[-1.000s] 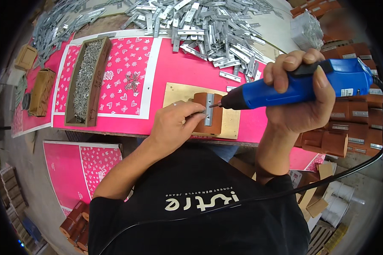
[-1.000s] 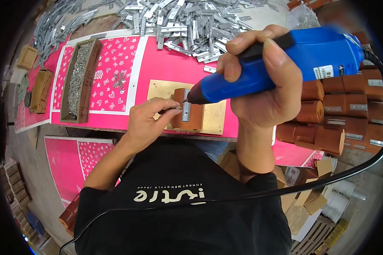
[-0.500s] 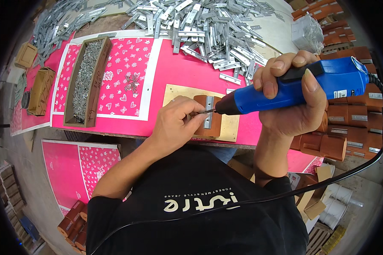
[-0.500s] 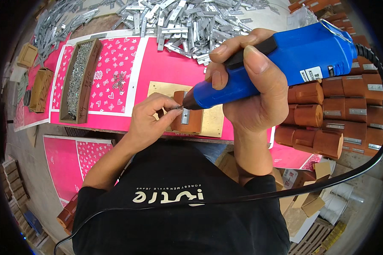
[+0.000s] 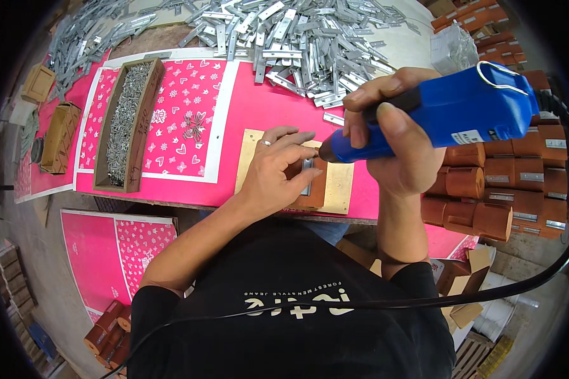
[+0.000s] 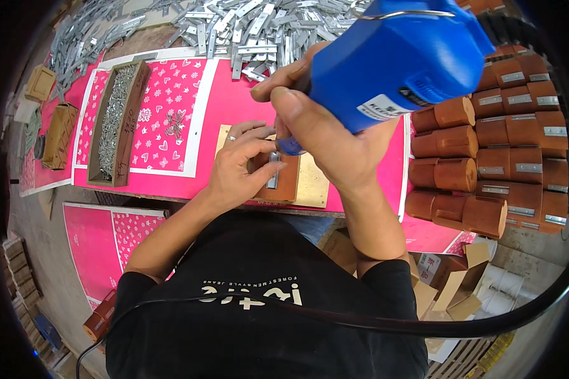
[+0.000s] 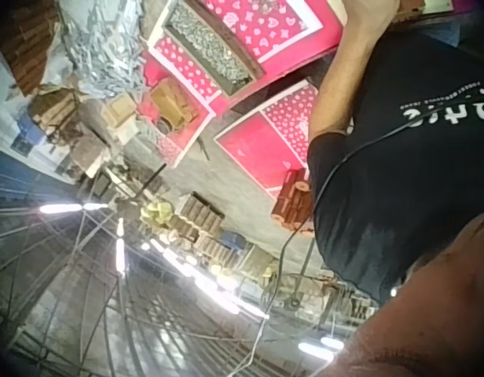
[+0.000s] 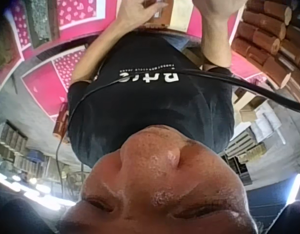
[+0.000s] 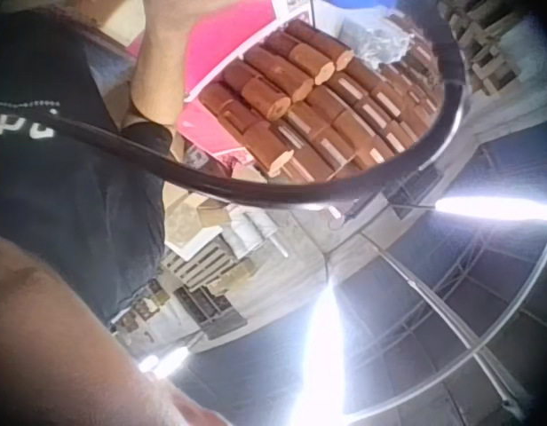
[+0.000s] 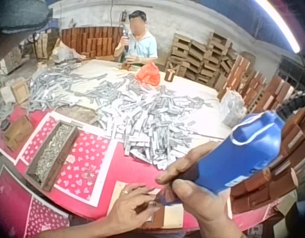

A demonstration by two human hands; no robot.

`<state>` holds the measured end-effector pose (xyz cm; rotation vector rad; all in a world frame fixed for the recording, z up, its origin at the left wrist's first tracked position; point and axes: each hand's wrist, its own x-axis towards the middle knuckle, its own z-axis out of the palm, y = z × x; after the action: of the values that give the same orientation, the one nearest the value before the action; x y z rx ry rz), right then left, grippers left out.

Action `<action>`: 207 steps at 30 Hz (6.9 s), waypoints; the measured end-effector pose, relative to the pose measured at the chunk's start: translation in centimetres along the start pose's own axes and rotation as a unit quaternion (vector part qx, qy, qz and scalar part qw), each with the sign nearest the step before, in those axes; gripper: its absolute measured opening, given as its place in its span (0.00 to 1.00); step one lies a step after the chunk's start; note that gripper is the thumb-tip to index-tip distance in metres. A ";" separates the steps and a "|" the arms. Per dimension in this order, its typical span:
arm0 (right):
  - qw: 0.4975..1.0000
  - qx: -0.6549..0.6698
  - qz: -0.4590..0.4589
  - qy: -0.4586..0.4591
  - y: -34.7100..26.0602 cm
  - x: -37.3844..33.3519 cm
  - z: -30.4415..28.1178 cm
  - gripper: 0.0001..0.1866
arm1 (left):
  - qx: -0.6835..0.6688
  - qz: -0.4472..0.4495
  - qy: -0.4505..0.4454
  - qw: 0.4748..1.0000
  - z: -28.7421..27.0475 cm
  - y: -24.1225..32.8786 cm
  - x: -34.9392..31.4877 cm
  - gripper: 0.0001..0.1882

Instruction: Using a powered screwdriver to attach metal hinges or brackets to cylindrical wooden/bamboo segments.

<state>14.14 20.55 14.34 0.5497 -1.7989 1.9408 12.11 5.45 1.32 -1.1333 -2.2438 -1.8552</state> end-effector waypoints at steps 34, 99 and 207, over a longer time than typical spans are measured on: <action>0.983 -0.126 -0.007 -0.134 2.0 -0.9 0.7 0.19 | -0.114 -0.046 -0.025 0.992 0.7 -1.9 -0.6 0.17; 0.986 0.128 0.029 0.103 -2.5 -6.6 -3.6 0.16 | 0.459 -0.074 -0.056 0.884 -11.9 -8.0 1.3 0.05; 0.984 -0.095 0.114 -0.098 0.4 -1.9 4.7 0.18 | 0.027 -0.001 -0.015 1.000 0.2 -1.3 -3.5 0.25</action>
<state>15.39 15.77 13.29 0.5029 -2.2299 1.8832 14.07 3.83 -1.43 -1.1596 -2.2953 -1.7792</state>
